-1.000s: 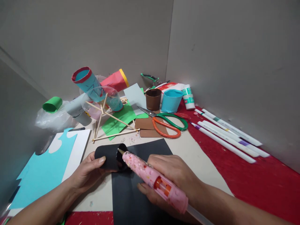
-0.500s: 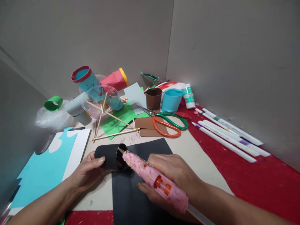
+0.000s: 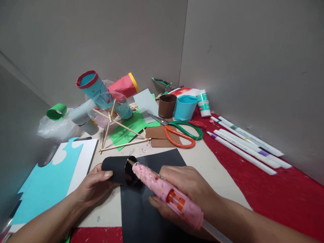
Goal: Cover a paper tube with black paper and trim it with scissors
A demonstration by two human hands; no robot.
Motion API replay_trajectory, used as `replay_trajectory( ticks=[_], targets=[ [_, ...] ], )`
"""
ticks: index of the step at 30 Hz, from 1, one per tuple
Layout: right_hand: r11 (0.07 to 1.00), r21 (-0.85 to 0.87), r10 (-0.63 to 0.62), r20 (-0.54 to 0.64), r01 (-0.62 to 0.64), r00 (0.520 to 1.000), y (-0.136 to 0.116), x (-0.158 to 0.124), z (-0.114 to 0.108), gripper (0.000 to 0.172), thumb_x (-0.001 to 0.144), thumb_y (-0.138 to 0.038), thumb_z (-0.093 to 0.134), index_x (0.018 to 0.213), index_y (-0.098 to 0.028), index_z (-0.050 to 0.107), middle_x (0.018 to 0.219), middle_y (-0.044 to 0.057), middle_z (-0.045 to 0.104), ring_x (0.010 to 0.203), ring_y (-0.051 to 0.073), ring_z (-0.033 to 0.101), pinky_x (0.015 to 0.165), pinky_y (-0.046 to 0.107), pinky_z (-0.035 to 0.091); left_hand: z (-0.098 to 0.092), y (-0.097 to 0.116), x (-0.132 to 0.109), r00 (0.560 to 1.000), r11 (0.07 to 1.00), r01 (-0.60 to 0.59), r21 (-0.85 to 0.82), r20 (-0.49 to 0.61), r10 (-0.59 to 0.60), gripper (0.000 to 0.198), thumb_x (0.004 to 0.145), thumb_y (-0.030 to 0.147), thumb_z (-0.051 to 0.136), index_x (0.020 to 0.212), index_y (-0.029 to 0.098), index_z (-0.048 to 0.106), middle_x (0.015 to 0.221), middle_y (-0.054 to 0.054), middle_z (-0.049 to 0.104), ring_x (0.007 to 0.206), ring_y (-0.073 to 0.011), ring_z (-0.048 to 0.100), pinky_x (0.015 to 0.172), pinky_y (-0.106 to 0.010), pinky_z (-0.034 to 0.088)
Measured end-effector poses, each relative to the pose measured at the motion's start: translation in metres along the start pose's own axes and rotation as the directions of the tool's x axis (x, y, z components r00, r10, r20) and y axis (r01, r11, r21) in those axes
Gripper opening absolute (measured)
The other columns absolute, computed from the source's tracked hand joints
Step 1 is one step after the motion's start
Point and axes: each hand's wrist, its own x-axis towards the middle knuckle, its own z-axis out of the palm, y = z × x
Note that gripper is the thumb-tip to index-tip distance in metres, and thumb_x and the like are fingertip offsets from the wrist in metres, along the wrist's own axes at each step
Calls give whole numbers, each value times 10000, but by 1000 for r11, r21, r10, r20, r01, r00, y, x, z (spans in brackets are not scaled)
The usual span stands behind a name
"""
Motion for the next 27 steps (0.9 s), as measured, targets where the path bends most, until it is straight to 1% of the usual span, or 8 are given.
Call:
replay_trajectory(
  ticks=[4, 9, 13, 18, 21, 27],
  targets=[
    [999, -4, 33, 18, -33, 999, -3, 2, -3, 232, 953, -251, 550, 780, -248, 395, 637, -52, 477, 515, 114, 430, 484, 269, 305, 1, 2, 0, 1000, 1000, -6, 12, 9, 6, 302, 710, 328, 843, 917, 111, 817, 845, -120, 801, 791, -240, 746, 843, -349, 570],
    [999, -13, 45, 24, -45, 999, -5, 3, -5, 227, 941, -247, 552, 767, -249, 406, 627, -54, 487, 504, 114, 438, 487, 266, 316, 0, 3, 0, 1000, 1000, -3, 11, 25, 3, 295, 713, 325, 833, 915, 111, 819, 874, -123, 806, 814, -244, 751, 850, -336, 558],
    [998, -25, 59, 23, -59, 998, -5, 3, -5, 242, 950, -268, 544, 752, -249, 408, 624, -47, 501, 502, 122, 446, 483, 274, 314, 0, 2, 0, 999, 1000, -2, -1, 35, 2, 288, 712, 307, 822, 920, 108, 819, 886, -124, 808, 834, -249, 754, 844, -328, 553],
    [998, -36, 47, 22, -47, 999, -4, 3, -5, 269, 971, -295, 536, 746, -245, 396, 614, -59, 480, 493, 108, 428, 479, 266, 303, -1, 2, 0, 998, 1000, -1, -24, 60, 2, 301, 721, 278, 803, 967, 104, 817, 940, -117, 810, 876, -236, 759, 860, -304, 559],
    [997, -42, 71, 22, -70, 997, -5, 2, -5, 282, 974, -323, 537, 734, -242, 412, 615, -49, 491, 501, 112, 430, 486, 269, 308, -2, 3, 1, 997, 1000, -7, -29, 72, 9, 306, 728, 266, 785, 981, 97, 815, 939, -119, 810, 881, -232, 758, 861, -295, 560],
    [993, -41, 113, 24, -112, 993, -6, 0, -3, 297, 982, -350, 517, 719, -242, 432, 618, -32, 514, 509, 128, 445, 498, 290, 326, -1, 4, -1, 998, 1000, -12, 10, 64, 12, 304, 726, 277, 761, 966, 99, 821, 925, -133, 808, 865, -254, 757, 873, -327, 558]
  ],
)
